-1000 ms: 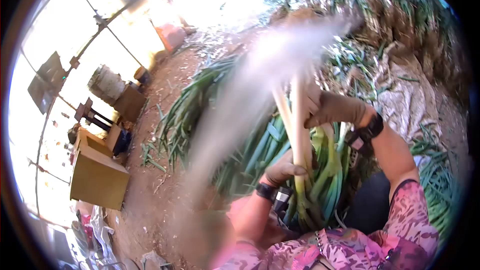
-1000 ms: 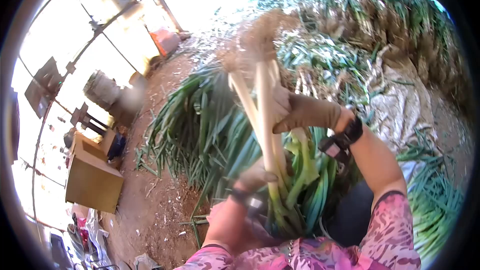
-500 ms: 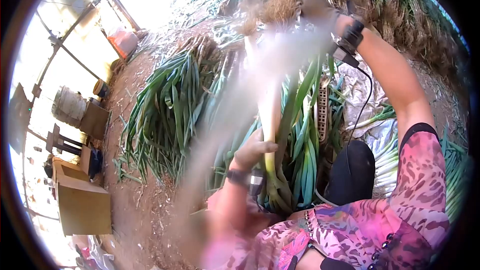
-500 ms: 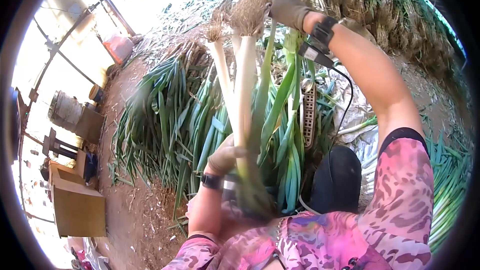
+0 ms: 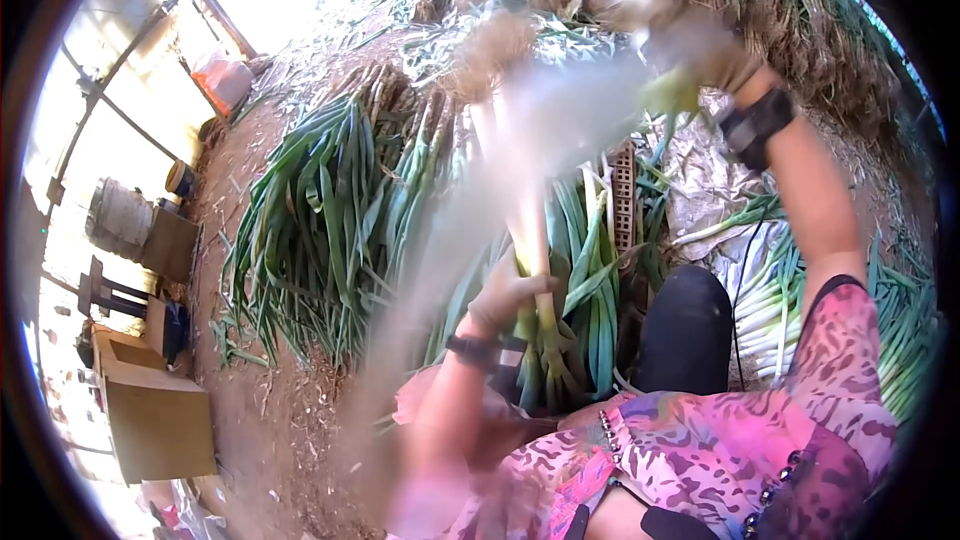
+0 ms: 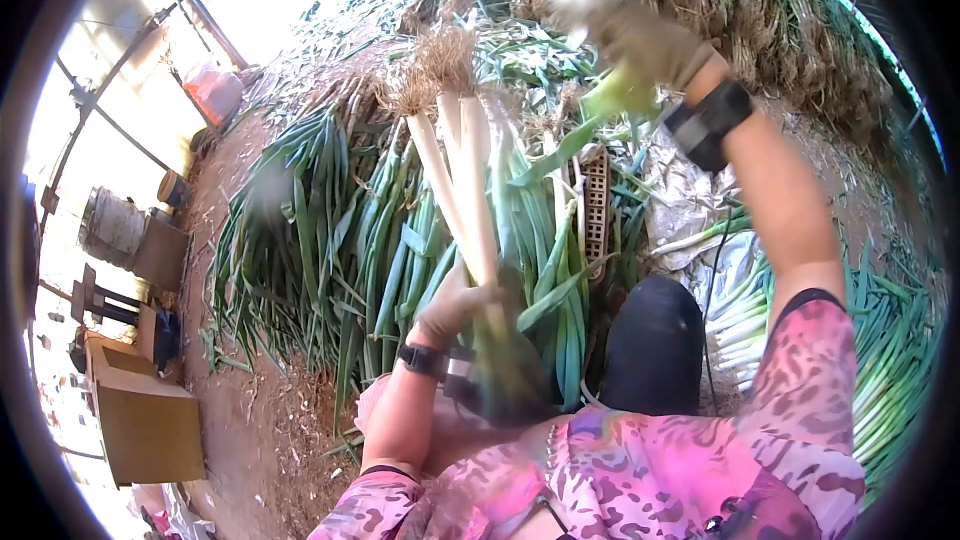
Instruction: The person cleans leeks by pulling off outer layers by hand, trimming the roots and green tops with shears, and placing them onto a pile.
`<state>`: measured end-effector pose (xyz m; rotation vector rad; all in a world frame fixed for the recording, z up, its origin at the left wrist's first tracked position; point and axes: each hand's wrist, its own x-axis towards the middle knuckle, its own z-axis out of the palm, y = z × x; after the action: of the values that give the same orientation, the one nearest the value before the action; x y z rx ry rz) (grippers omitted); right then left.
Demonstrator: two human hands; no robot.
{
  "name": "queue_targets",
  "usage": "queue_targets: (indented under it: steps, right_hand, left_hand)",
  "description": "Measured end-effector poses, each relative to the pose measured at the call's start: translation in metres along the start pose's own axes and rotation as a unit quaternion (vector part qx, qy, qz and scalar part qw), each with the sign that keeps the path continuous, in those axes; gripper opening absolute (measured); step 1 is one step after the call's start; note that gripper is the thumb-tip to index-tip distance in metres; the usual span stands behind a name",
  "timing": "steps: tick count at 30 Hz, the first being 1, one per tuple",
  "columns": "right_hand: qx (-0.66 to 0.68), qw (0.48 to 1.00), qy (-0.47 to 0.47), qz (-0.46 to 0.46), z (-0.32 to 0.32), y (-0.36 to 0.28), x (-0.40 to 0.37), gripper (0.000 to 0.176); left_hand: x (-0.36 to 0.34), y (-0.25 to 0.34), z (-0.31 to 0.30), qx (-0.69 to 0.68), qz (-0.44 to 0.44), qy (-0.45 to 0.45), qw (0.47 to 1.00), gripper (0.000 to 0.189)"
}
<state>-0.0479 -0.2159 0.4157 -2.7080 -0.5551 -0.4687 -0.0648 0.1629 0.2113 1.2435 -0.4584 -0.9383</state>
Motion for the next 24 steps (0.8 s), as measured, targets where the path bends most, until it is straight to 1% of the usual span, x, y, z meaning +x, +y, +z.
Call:
queue_targets:
  steps: [2,5,6,8,9,10,11,13,14,16,17,18,19,21,22,24]
  right_hand:
    - [0.070,0.995,0.001,-0.074,0.052,-0.019,-0.005,0.024]
    - [0.171,0.976,0.008,-0.137,0.117,-0.037,0.010,0.011]
    - [0.199,0.971,0.030,-0.130,0.119,-0.057,0.008,0.011]
    - [0.266,0.950,0.057,-0.150,0.122,-0.066,0.008,0.019]
    - [0.299,0.938,0.070,-0.162,0.124,-0.070,0.009,0.024]
    - [0.346,0.921,0.072,-0.165,0.123,-0.074,0.012,0.025]
    - [0.380,0.916,0.067,-0.106,0.122,-0.077,0.009,0.023]
    - [0.452,0.889,0.069,0.014,0.122,-0.084,0.003,0.023]
    - [0.362,0.930,0.062,0.016,0.133,-0.062,-0.002,0.024]
    - [0.216,0.975,0.048,-0.028,0.110,-0.096,0.012,0.029]
    - [0.143,0.987,0.046,-0.051,0.098,-0.114,0.019,0.033]
    - [0.136,0.987,-0.059,0.066,0.092,-0.124,0.022,0.034]
    - [0.116,0.990,-0.055,0.050,0.088,-0.126,0.024,0.033]
    - [0.074,0.996,-0.046,0.017,0.082,-0.130,0.027,0.033]
    - [-0.042,0.989,0.063,-0.123,0.092,-0.125,0.029,0.030]
    - [-0.085,0.974,0.110,-0.177,0.100,-0.120,0.023,0.025]
  left_hand:
    - [-0.002,0.007,0.008,-0.037,-0.004,-0.034,0.999,0.059]
    - [-0.008,0.019,0.014,-0.018,-0.007,-0.076,0.997,0.062]
    - [-0.010,0.016,0.014,-0.007,-0.004,-0.071,0.997,0.060]
    - [-0.012,0.008,0.013,0.015,0.002,-0.060,0.998,0.058]
    - [-0.011,0.005,0.008,0.004,0.000,-0.064,0.998,0.060]
    - [-0.010,0.002,0.001,-0.006,-0.002,-0.070,0.997,0.063]
    - [-0.007,-0.001,-0.006,-0.016,-0.005,-0.078,0.997,0.065]
    - [-0.001,-0.003,-0.017,-0.017,-0.004,-0.081,0.997,0.067]
    - [0.002,-0.004,-0.019,-0.018,-0.004,-0.084,0.996,0.067]
    - [0.006,0.001,-0.016,0.009,-0.004,-0.098,0.995,0.069]
    - [0.006,0.001,-0.012,0.021,-0.006,-0.105,0.994,0.070]
    - [0.004,0.005,-0.008,-0.003,-0.017,-0.127,0.992,0.072]
    - [0.000,0.008,-0.003,-0.011,-0.018,-0.132,0.991,0.066]
    - [-0.011,0.019,0.009,-0.026,-0.017,-0.137,0.990,0.056]
    - [-0.012,0.021,0.009,0.004,-0.010,-0.132,0.991,0.065]
    - [-0.013,0.019,0.009,-0.017,0.003,-0.127,0.992,0.069]
